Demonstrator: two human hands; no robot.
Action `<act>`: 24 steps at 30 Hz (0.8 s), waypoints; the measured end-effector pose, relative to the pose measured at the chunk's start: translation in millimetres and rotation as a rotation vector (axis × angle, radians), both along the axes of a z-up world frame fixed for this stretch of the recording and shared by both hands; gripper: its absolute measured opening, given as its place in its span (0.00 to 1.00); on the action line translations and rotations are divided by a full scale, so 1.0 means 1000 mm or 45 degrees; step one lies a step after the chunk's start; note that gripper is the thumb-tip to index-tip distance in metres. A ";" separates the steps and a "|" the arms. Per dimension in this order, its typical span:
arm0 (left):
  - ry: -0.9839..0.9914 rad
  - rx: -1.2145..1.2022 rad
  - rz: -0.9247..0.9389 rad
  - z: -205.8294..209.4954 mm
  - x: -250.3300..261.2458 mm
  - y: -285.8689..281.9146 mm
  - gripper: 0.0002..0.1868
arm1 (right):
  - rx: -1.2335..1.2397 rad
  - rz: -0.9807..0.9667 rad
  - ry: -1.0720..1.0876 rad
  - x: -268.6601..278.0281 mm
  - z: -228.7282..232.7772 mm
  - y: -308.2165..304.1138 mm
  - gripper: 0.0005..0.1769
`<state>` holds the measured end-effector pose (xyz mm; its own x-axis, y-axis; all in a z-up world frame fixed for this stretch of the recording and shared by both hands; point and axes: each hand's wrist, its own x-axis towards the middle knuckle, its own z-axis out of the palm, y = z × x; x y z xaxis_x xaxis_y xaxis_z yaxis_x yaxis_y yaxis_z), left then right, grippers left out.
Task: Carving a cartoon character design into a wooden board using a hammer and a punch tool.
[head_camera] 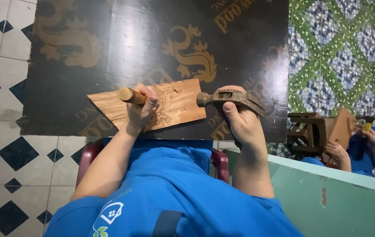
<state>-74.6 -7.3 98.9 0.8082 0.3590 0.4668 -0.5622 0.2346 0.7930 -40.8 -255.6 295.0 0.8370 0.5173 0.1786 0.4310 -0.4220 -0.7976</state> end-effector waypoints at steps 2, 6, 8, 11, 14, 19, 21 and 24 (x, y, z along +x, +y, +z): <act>0.019 0.016 -0.007 0.002 -0.001 0.000 0.19 | -0.021 0.013 -0.015 -0.002 0.010 0.004 0.22; -0.013 -0.030 -0.058 -0.004 0.003 0.002 0.20 | 0.041 0.137 -0.141 0.009 0.007 -0.001 0.24; -0.030 0.024 -0.039 -0.003 0.004 0.002 0.20 | 0.141 0.195 -0.176 0.012 0.018 0.017 0.23; -0.064 0.093 -0.140 -0.011 0.007 0.010 0.18 | 0.253 0.381 -0.141 0.001 0.066 0.055 0.25; -0.070 0.132 -0.231 -0.020 0.013 0.015 0.15 | 0.076 0.514 -0.160 -0.013 0.118 0.094 0.31; -0.034 0.224 -0.130 -0.040 -0.009 0.025 0.14 | -0.372 0.672 -0.368 -0.017 0.134 0.151 0.21; -0.010 0.293 -0.053 -0.043 0.009 0.021 0.13 | -0.643 0.666 -0.637 -0.009 0.098 0.165 0.09; 0.012 0.360 0.019 -0.044 0.032 0.002 0.12 | -0.885 0.725 -0.507 0.006 0.072 0.177 0.16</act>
